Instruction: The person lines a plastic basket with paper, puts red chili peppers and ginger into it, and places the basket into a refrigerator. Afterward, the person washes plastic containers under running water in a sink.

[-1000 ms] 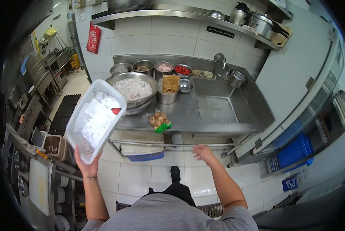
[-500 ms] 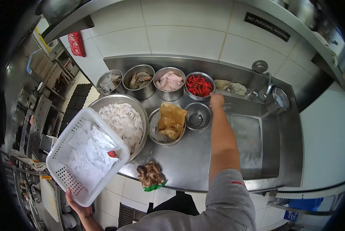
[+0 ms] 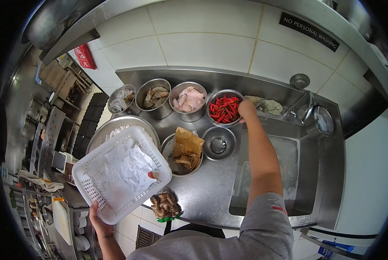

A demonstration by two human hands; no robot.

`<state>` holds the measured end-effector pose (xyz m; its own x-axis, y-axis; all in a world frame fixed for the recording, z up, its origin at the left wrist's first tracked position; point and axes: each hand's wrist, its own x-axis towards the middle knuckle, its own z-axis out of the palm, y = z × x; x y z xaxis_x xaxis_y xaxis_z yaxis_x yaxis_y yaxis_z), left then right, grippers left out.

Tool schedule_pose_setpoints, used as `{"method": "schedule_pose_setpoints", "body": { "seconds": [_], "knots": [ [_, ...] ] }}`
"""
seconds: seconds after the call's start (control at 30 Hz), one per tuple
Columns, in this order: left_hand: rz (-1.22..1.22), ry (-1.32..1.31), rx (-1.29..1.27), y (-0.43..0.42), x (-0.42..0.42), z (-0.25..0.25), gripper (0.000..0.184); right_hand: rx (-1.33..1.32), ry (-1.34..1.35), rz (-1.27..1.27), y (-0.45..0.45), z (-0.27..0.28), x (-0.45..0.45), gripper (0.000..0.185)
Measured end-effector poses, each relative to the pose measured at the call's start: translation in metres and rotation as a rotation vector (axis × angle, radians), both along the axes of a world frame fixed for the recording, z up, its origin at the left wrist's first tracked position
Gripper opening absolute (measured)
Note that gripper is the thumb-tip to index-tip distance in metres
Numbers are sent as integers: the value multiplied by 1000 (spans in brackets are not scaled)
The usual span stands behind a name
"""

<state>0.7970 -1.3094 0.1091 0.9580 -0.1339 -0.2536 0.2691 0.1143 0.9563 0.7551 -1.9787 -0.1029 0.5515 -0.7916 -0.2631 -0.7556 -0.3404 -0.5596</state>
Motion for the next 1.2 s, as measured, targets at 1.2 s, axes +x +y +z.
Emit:
{"method": "schedule_pose_setpoints", "body": {
  "seconds": [1.2],
  "knots": [
    [-900, 373, -101, -71, -82, -142, 93, 397, -962, -789, 342, 124, -274, 2]
  ]
}}
